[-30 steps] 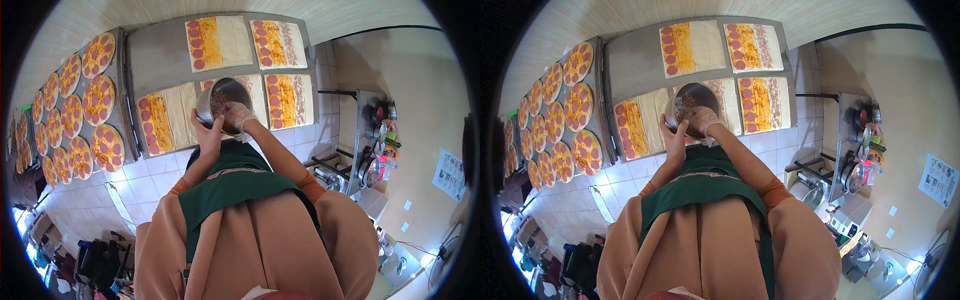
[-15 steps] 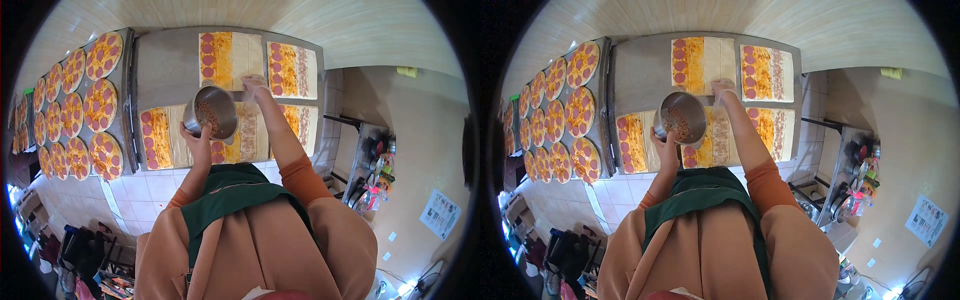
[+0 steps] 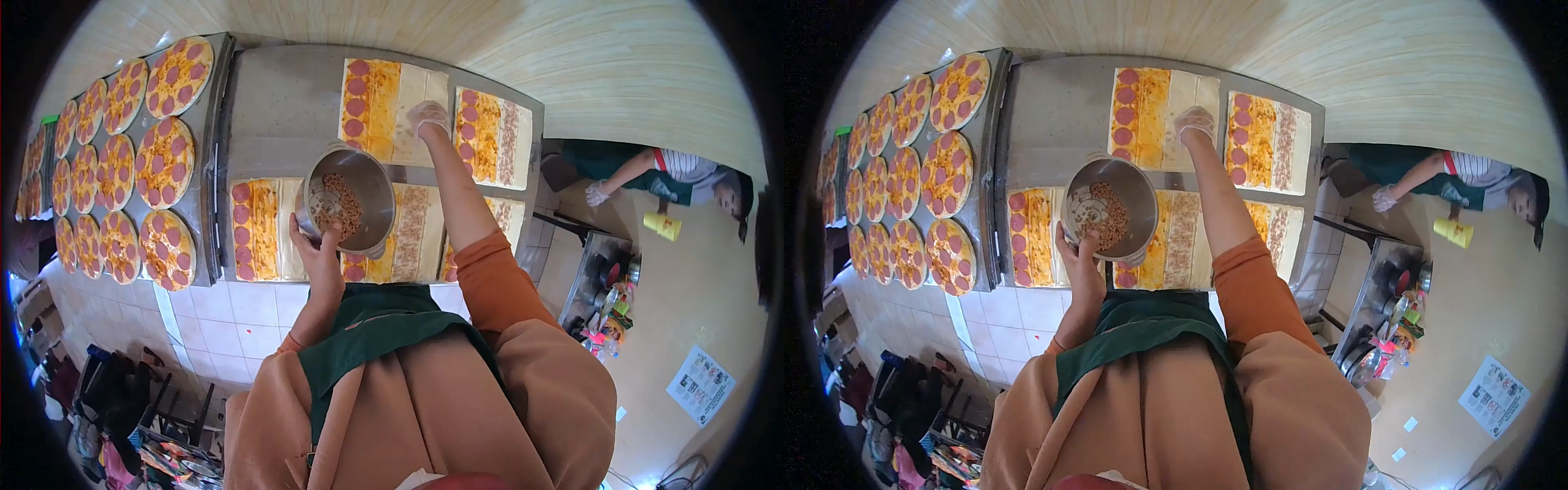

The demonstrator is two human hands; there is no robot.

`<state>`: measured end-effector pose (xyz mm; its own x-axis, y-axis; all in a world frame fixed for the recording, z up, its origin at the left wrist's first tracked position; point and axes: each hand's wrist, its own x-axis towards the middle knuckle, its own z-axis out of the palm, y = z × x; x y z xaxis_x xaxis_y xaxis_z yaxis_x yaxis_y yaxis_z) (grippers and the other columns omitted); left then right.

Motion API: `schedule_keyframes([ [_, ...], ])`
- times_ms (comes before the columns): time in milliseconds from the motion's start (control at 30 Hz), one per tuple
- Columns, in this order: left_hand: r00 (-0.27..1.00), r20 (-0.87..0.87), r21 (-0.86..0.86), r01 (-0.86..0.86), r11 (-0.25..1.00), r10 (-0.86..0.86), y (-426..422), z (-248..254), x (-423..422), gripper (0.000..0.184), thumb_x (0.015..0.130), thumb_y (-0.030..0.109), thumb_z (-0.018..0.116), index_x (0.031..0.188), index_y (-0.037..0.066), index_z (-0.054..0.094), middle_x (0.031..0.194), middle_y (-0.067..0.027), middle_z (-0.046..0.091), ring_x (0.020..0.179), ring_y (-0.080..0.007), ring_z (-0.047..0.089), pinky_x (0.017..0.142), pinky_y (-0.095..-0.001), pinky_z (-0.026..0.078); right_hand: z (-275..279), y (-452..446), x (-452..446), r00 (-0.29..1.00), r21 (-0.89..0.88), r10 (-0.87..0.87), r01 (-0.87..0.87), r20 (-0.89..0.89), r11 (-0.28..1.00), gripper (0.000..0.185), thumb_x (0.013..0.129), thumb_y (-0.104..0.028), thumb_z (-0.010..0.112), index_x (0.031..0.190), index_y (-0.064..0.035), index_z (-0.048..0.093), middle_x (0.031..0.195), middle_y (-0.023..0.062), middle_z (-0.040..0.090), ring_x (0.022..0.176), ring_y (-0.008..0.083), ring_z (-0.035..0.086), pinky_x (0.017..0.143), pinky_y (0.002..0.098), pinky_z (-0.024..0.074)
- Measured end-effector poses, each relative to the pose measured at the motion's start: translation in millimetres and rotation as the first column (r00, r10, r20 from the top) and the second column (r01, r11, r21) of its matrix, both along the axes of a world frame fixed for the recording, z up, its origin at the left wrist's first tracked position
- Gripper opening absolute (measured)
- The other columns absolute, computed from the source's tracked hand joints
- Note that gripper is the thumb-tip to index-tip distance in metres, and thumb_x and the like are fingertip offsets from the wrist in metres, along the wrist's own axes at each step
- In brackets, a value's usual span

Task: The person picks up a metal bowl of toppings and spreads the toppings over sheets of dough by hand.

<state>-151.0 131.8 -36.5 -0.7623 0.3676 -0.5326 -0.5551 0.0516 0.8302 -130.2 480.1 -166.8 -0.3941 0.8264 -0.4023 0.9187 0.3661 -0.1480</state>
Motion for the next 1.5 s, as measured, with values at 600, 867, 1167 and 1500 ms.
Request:
schedule_keyframes([
  [600,0.993,0.09,0.034,-0.085,0.996,0.082,0.9,16.7,-4.5,0.075,0.081,0.011,0.059,0.144,0.007,0.017,0.131,-0.0154,0.041,0.119,-0.0252,0.045,0.098,-0.0377,0.038,3.4,76.7,-40.7,0.996,0.044,0.07,-0.072,0.055,0.996,0.036,0.081,-0.033,0.054,0.096,-0.0035,0.069,0.104,0.0204,0.065,0.099,0.033,0.063,0.084,0.0421,0.0491],
  [867,0.992,0.11,0.097,-0.079,0.992,0.068,2.3,22.8,-6.6,0.083,0.082,0.011,0.062,0.146,0.002,0.009,0.136,-0.0187,0.034,0.123,-0.026,0.039,0.106,-0.035,0.028,-13.1,101.5,-54.0,0.991,0.079,0.13,-0.133,0.041,0.988,0.035,0.085,-0.028,0.048,0.099,-0.0029,0.069,0.111,0.0195,0.063,0.105,0.0325,0.061,0.088,0.0403,0.0486],
  [1167,0.991,0.114,0.083,-0.08,0.993,0.07,3.4,21.3,-3.4,0.083,0.082,0.012,0.062,0.146,0.003,0.009,0.136,-0.0201,0.034,0.123,-0.0266,0.039,0.105,-0.0356,0.028,15.4,100.7,-70.4,0.995,0.012,0.094,-0.094,0.032,0.995,0.036,0.083,-0.033,0.051,0.099,-0.007,0.069,0.108,0.0173,0.065,0.102,0.0311,0.062,0.087,0.0419,0.048],
  [1500,0.99,0.12,0.083,-0.084,0.993,0.074,8.4,21.7,0.1,0.082,0.083,0.012,0.061,0.147,0.005,0.01,0.135,-0.0201,0.036,0.122,-0.0273,0.04,0.105,-0.036,0.029,5.0,114.2,-80.0,0.961,0.041,0.27,-0.273,0.069,0.961,0.038,0.086,-0.038,0.057,0.099,-0.005,0.07,0.11,0.0174,0.065,0.104,0.0313,0.062,0.089,0.0415,0.0487],
])
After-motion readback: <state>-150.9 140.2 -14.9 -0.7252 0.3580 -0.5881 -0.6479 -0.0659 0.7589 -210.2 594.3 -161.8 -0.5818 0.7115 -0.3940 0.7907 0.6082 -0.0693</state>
